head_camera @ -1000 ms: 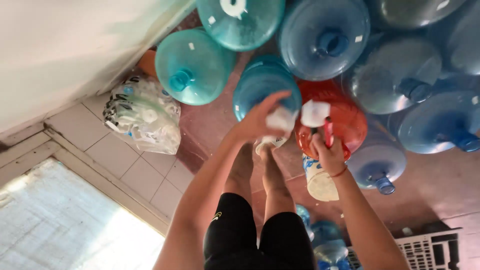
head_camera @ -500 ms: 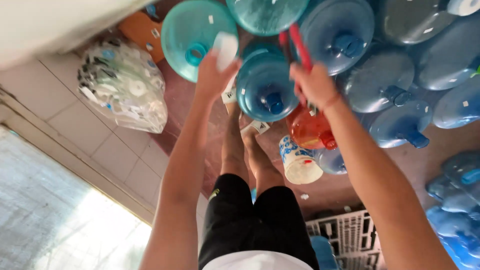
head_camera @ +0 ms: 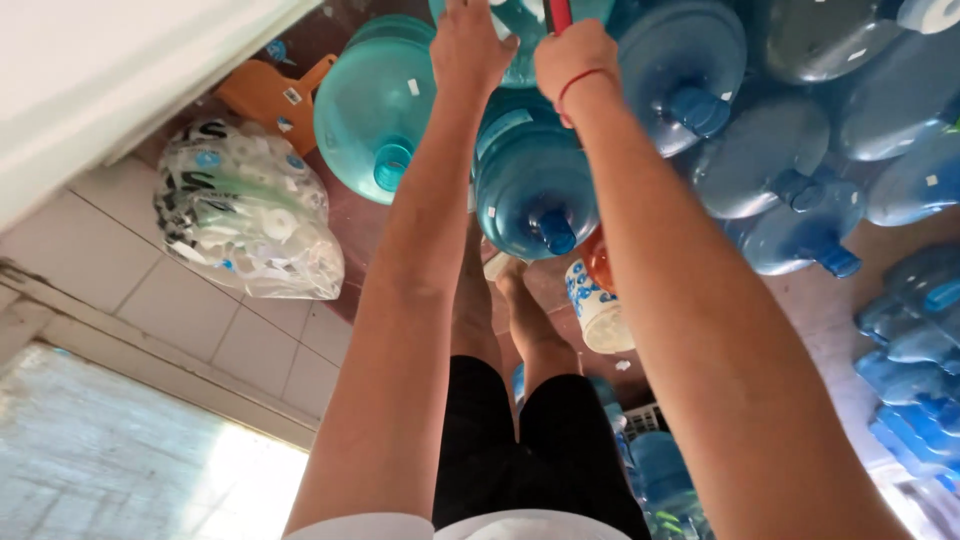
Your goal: Removing plastic seals and caps from large water jugs using a prying tool and collecting them in a bucket.
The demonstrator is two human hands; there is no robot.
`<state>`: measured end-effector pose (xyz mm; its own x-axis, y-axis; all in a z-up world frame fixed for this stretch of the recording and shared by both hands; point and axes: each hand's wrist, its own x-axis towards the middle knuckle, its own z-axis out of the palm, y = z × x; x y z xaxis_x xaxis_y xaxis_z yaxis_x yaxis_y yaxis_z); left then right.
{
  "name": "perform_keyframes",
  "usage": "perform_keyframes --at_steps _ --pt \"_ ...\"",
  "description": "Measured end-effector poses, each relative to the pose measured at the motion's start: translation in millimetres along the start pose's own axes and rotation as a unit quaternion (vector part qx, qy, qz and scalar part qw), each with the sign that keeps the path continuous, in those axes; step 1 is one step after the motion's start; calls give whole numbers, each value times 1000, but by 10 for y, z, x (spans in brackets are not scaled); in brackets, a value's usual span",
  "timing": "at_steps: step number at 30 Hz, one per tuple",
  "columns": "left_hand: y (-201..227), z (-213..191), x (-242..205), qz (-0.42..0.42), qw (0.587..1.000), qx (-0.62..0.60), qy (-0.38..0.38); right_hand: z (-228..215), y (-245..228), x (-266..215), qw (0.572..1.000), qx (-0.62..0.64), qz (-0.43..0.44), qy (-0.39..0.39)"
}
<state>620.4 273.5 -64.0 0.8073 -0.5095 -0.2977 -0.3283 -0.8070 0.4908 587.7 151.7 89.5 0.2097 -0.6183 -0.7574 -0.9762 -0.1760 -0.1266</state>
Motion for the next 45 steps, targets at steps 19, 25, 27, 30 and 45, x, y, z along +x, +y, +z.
perform_keyframes --at_steps 19,25,27,30,45 --pt "97 -78 70 15 996 -65 -56 1040 1110 132 933 209 -237 174" --pt "-95 -37 98 75 992 -96 16 1289 1430 420 876 283 -345 182" --pt "-99 -197 -166 75 991 -108 -7 1234 1649 183 867 302 -348 190" --pt "107 -438 -872 -124 969 -204 -67 924 2188 -410 868 294 -377 135" --pt "383 -913 -5404 -338 669 -386 -537 211 5097 -3755 895 244 -352 -129"
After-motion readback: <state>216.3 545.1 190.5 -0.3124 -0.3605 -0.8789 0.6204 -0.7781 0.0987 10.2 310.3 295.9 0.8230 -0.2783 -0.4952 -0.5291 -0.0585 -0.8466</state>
